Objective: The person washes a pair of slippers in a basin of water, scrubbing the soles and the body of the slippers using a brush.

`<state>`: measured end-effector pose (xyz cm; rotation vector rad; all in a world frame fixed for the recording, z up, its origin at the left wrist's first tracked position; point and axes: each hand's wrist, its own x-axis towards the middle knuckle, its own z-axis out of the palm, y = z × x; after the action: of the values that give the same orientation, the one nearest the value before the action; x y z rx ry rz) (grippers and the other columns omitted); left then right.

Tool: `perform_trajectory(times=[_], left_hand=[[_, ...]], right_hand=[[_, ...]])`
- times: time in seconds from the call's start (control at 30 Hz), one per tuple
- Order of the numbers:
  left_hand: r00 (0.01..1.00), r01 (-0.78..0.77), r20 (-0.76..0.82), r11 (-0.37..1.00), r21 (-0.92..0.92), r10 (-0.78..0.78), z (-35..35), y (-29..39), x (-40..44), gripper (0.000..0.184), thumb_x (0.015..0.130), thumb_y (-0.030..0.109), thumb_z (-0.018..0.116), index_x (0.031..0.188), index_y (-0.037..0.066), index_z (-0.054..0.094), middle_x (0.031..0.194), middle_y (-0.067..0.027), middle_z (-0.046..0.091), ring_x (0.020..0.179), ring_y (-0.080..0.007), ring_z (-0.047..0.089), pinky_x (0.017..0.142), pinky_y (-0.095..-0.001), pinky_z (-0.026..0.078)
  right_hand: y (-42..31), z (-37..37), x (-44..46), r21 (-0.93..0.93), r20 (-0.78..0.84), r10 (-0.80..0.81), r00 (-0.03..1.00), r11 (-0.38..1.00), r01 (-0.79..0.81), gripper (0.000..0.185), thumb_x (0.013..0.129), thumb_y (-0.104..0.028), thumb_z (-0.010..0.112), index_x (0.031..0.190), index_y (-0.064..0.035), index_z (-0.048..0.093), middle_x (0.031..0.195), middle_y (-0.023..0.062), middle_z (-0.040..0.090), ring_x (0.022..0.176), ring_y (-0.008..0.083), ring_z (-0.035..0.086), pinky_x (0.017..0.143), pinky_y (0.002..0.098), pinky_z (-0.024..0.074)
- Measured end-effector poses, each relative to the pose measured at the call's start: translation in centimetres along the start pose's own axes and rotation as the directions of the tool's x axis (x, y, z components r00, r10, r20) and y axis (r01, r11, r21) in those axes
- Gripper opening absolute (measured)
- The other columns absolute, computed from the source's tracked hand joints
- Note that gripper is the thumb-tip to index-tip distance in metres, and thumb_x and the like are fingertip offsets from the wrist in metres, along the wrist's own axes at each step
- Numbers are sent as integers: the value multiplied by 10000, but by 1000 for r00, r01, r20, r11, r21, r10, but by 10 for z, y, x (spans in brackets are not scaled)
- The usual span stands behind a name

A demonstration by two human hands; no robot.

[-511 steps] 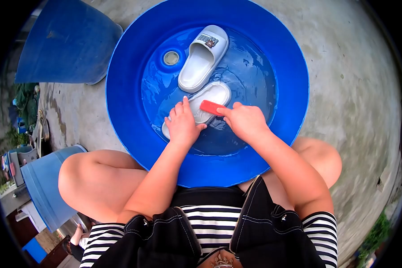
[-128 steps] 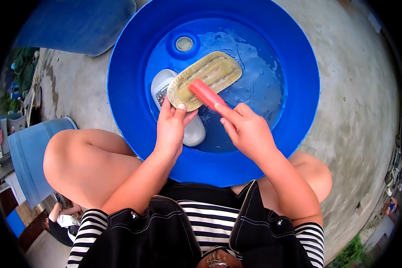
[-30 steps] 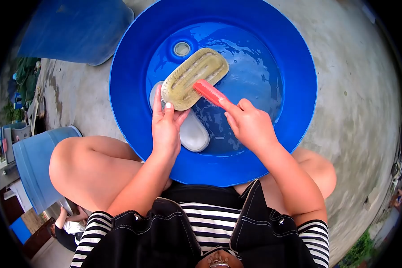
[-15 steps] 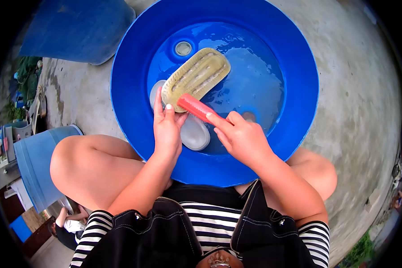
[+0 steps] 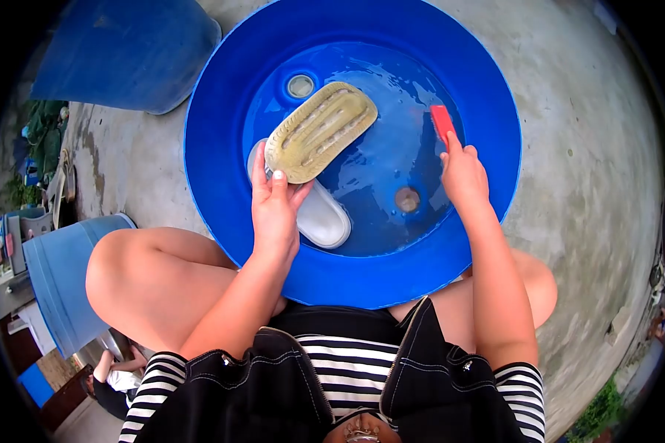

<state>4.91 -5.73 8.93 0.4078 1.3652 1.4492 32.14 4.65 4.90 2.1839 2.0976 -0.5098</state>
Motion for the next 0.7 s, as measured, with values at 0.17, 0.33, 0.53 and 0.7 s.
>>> perform_trajectory(times=[0.17,0.33,0.53,0.7], left_hand=[[1000,5,-25,1000,-19,-5,-2,-5,4,561,1126,121,338,1649,178,140,1593,-165,380,1398,-356,503,1159,-533,435],[998,23,-66,1000,-21,-24,0,-3,4,553,1126,116,330,1645,175,149,1586,-171,388,1384,-352,516,1154,-528,442],[998,67,-22,998,-20,-67,-2,2,4,542,1125,116,333,1638,137,160,1561,-166,422,1357,-344,543,1122,-510,483],[996,83,20,996,30,-84,2,-2,0,543,1123,127,349,1637,132,175,1552,-176,427,1337,-342,561,1110,-501,497]], right_hand=[[23,33,21,290,274,-34,961,956,-49,498,1052,-179,522,1526,-51,444,1384,288,595,1250,436,603,1025,485,497],[-54,5,-41,764,-46,-543,838,521,380,460,1014,-191,598,1470,-146,563,1200,159,691,1003,298,683,890,374,529],[-75,11,-59,319,-211,-595,776,708,630,419,976,-238,657,1393,-238,622,894,120,592,698,351,660,611,469,559],[-58,7,-44,288,-140,-518,844,794,535,445,983,-206,633,1425,-191,583,906,138,597,725,356,664,637,478,565]])
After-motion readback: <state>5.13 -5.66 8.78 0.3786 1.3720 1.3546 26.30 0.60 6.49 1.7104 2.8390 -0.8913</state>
